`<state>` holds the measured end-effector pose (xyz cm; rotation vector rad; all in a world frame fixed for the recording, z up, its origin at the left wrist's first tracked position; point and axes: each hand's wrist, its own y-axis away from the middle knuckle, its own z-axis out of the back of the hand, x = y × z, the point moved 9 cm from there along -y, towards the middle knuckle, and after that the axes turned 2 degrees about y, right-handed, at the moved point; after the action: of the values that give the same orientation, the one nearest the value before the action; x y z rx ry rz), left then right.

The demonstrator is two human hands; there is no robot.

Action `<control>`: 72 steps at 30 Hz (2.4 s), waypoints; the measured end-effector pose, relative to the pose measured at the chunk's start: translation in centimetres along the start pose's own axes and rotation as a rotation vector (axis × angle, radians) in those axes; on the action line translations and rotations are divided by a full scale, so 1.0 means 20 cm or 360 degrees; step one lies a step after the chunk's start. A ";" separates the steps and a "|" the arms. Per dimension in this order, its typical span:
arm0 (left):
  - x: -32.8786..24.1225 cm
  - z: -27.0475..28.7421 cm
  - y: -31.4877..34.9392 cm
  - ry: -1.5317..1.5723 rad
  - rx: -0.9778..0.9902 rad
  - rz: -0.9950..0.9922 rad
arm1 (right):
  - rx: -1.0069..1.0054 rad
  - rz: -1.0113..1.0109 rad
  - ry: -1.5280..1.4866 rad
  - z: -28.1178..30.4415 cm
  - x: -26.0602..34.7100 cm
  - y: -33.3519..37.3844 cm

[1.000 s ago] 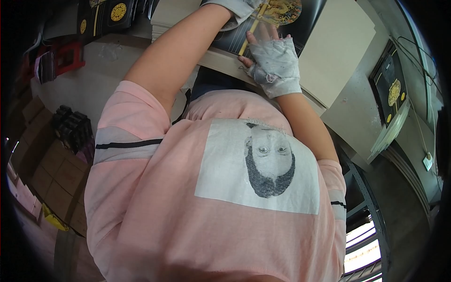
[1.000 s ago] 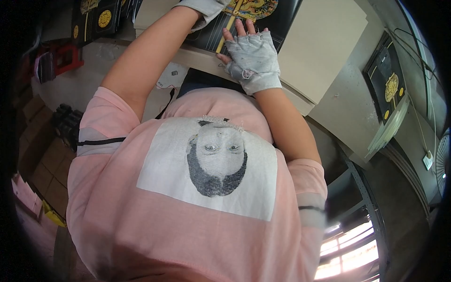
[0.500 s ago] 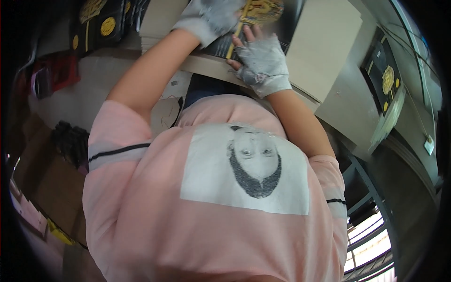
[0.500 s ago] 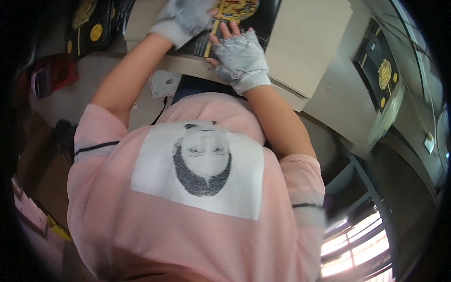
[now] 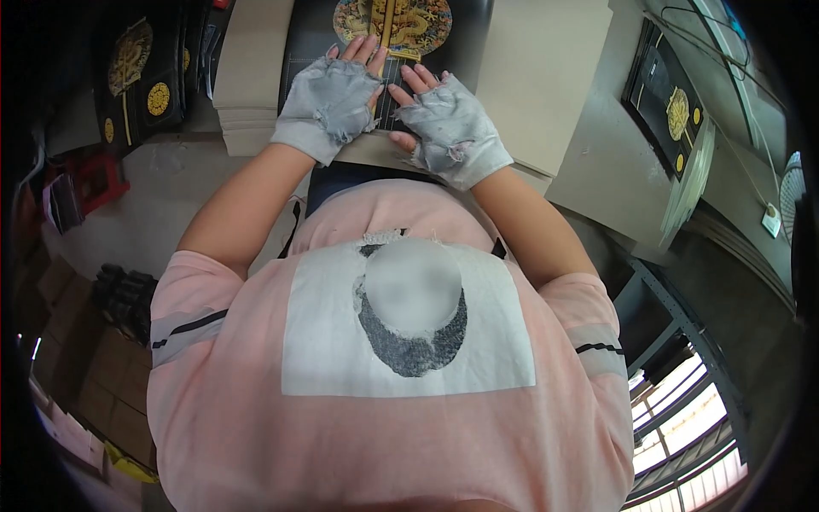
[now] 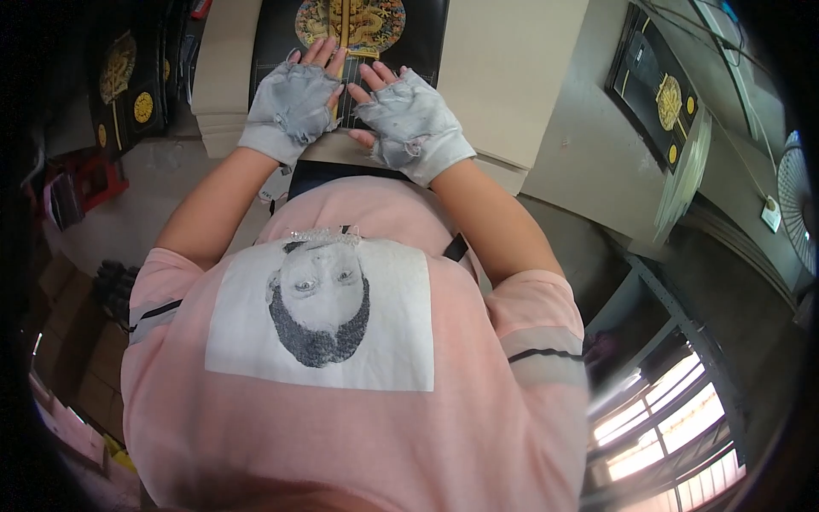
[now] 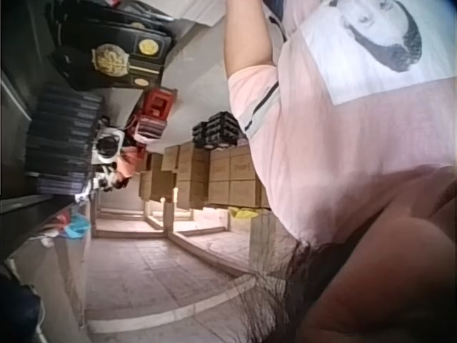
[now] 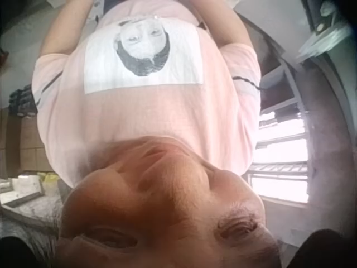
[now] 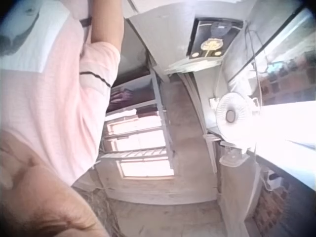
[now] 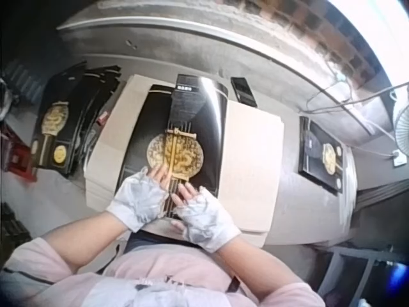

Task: Inspecting and organizing black and gold decorative folders or packaging panels at a workbench.

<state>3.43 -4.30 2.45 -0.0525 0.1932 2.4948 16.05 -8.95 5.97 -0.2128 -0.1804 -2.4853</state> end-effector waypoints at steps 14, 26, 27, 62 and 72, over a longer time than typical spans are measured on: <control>0.00 0.00 -0.02 0.0163 0.0153 0.0008 | -0.0076 -0.0164 0.0240 0.23 -0.73 -0.62; 0.02 -0.01 -0.02 0.0460 0.0144 0.0026 | -0.0052 -0.0407 0.0565 0.33 -1.33 -1.11; 0.02 -0.01 -0.02 0.0477 0.0142 0.0034 | -0.0046 -0.0426 0.0608 0.34 -1.36 -1.13; -0.26 0.11 0.13 -0.0153 0.0206 -0.0293 | -0.0722 -0.1406 -0.0234 -0.02 -0.94 0.53; 0.53 1.07 0.35 0.0331 -0.1091 0.0041 | -0.0301 -0.1589 0.0121 -0.05 -0.89 0.39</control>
<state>-9.01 -0.36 23.62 -0.5922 -0.5844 2.4623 34.71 -5.04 2.04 -0.1138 -0.0056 -3.5032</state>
